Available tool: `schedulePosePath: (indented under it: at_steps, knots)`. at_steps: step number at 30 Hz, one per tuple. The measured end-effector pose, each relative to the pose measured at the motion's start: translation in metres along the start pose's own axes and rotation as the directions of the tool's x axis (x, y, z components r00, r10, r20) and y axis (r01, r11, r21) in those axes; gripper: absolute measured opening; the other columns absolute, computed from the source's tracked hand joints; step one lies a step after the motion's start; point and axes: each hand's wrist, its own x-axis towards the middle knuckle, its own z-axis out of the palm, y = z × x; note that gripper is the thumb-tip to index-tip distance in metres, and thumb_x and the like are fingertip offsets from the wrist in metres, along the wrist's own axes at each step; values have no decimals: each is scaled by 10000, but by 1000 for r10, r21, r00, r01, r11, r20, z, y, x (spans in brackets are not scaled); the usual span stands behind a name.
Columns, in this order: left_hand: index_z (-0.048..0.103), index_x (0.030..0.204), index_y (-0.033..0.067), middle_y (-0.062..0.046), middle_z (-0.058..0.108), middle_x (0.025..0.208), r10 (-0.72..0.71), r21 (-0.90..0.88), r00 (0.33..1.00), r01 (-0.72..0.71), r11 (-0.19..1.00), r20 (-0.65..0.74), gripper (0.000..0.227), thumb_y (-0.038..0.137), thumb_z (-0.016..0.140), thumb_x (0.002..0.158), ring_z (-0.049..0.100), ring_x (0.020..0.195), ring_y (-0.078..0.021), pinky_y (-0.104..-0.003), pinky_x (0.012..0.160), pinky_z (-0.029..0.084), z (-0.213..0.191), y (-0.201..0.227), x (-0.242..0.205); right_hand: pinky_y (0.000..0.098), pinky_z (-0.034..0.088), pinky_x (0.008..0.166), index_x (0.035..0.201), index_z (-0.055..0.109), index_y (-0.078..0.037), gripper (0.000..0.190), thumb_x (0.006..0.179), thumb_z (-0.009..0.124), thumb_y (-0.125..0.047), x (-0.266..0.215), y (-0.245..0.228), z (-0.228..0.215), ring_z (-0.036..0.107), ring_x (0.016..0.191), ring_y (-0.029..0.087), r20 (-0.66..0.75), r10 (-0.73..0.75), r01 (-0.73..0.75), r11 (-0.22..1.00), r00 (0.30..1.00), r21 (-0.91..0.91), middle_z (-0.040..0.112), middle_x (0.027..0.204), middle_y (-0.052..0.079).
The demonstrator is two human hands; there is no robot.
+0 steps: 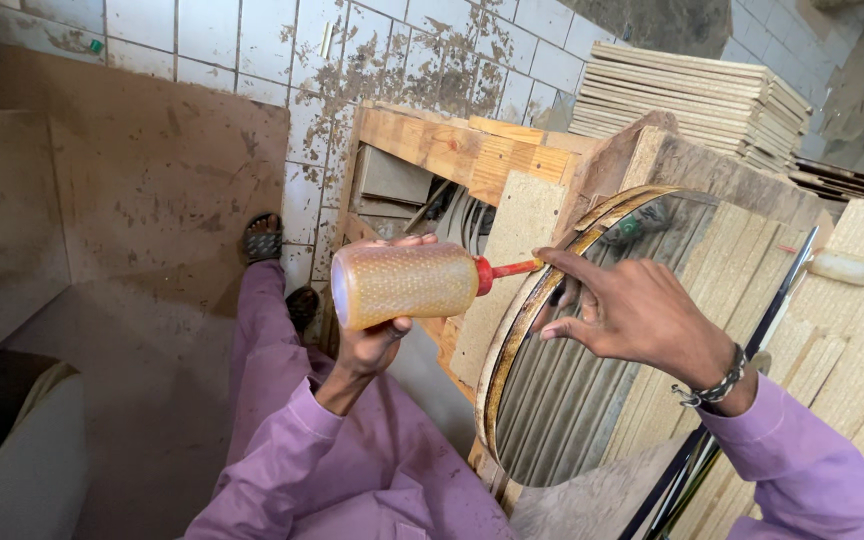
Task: The person applies glue from a bottle along the edges of a round mirror and a wooden frame, then presses the mirror into place. The person repeats this process multiple times, handling the mirror and glue bottle.
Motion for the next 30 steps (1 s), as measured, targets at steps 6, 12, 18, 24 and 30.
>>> schedulePosePath:
  at_steps: [6, 12, 18, 24, 30]
  knots:
    - [312, 1521, 95, -182, 467, 1560, 140, -15, 989, -141, 990, -56, 790, 268, 831, 950, 424, 1534, -428, -621, 1318, 337, -11, -2, -32, 436, 420, 389, 1487, 526, -255, 847, 775, 643, -699, -10, -1, 3, 555, 348, 253, -159, -116, 96, 987, 980, -129, 592, 492, 78]
    - [302, 1532, 78, -177, 454, 1566, 157, -97, 981, -168, 981, -113, 790, 259, 810, 955, 410, 1516, -431, -612, 1282, 331, -26, -15, -60, 451, 433, 430, 1567, 439, -310, 972, 715, 665, -717, -11, -19, 11, 578, 392, 297, 84, -148, 165, 954, 985, -252, 625, 529, 100]
    - [390, 1551, 25, -152, 472, 1571, 144, -199, 968, -186, 962, -207, 722, 208, 783, 973, 436, 1487, -330, -527, 1267, 331, -40, -35, -98, 460, 452, 455, 1496, 519, -370, 883, 698, 767, -653, -16, -29, 8, 630, 453, 320, 4, -230, 225, 949, 973, -223, 675, 650, 116]
    - [473, 1495, 28, -117, 514, 1537, 92, -293, 955, -177, 939, -282, 643, 194, 782, 956, 483, 1437, -264, -479, 1245, 367, -62, -61, -129, 472, 482, 506, 1542, 480, -336, 938, 680, 803, -518, -24, -42, 13, 663, 564, 354, -30, -199, 177, 925, 980, -336, 690, 651, 143]
    - [510, 1418, 58, -82, 584, 1417, 27, -409, 929, -189, 893, -370, 562, 168, 798, 947, 531, 1366, -258, -503, 1215, 413, -73, -82, -155, 482, 472, 517, 1558, 432, -369, 913, 731, 809, -455, -37, -64, 36, 632, 541, 347, 81, -175, 193, 899, 981, -393, 650, 605, 148]
